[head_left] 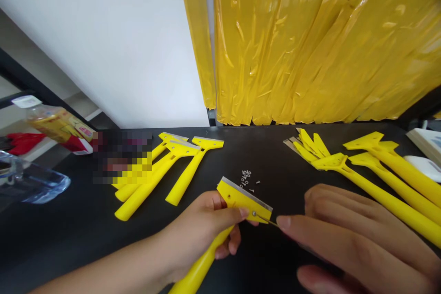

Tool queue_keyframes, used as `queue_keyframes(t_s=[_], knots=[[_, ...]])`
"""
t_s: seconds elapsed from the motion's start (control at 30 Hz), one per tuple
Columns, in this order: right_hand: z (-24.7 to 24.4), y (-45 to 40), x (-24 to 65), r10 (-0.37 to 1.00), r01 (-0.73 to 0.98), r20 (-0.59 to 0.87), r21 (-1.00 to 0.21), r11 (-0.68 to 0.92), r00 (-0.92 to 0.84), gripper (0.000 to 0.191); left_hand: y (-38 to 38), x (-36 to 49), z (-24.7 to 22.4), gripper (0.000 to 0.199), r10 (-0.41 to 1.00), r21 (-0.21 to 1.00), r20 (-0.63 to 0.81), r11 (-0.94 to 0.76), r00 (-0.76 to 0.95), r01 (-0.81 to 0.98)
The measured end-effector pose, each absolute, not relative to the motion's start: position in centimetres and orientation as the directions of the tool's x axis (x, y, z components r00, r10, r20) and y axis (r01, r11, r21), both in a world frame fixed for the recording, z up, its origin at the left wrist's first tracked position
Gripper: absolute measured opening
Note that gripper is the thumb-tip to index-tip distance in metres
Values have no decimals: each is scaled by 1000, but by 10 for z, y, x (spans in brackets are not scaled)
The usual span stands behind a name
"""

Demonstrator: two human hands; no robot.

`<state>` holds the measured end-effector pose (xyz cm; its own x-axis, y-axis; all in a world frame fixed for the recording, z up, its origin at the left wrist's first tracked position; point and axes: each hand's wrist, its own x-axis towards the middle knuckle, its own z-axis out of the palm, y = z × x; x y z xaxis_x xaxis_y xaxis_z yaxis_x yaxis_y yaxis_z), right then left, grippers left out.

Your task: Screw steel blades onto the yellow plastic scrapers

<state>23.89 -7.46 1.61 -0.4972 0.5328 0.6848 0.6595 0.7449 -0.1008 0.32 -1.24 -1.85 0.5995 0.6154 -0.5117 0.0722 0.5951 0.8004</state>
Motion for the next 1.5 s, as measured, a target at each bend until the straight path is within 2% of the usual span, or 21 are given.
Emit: queue_keyframes(t_s=[0.1,0.3,0.43,0.53,0.77,1.1,1.17,1.33,1.43,1.5], knots=[[20,-70,236,544,583,666,-197,788,-510,31,-14,3,-19,27,628,792,-536,606,564,78],[21,-67,236,536,595,686,-184,782,-492,28,-15,2,-17,21,634,780,-521,625,572,18],[18,-69,237,531,559,674,-207,803,-514,37,-15,2,-18,18,620,769,-521,639,587,7],[17,-68,235,527,542,680,-222,811,-510,36,-14,2,-18,19,610,766,-522,643,596,12],[20,-70,231,596,524,641,-332,784,-484,33,-15,2,-17,20,609,763,-529,646,591,17],[13,-73,234,583,571,687,-290,768,-435,44,-11,2,-16,17,590,765,-544,641,596,63],[13,-73,235,566,543,687,-290,788,-455,43,-12,3,-16,22,594,773,-540,630,596,72],[14,-72,236,615,504,676,-396,768,-406,25,-12,4,-14,26,590,776,-547,624,594,94],[14,-73,234,640,513,656,-418,749,-400,28,-12,4,-13,27,577,771,-547,629,606,97],[11,-76,233,636,568,660,-367,737,-400,33,-12,3,-13,27,578,775,-540,625,612,94]])
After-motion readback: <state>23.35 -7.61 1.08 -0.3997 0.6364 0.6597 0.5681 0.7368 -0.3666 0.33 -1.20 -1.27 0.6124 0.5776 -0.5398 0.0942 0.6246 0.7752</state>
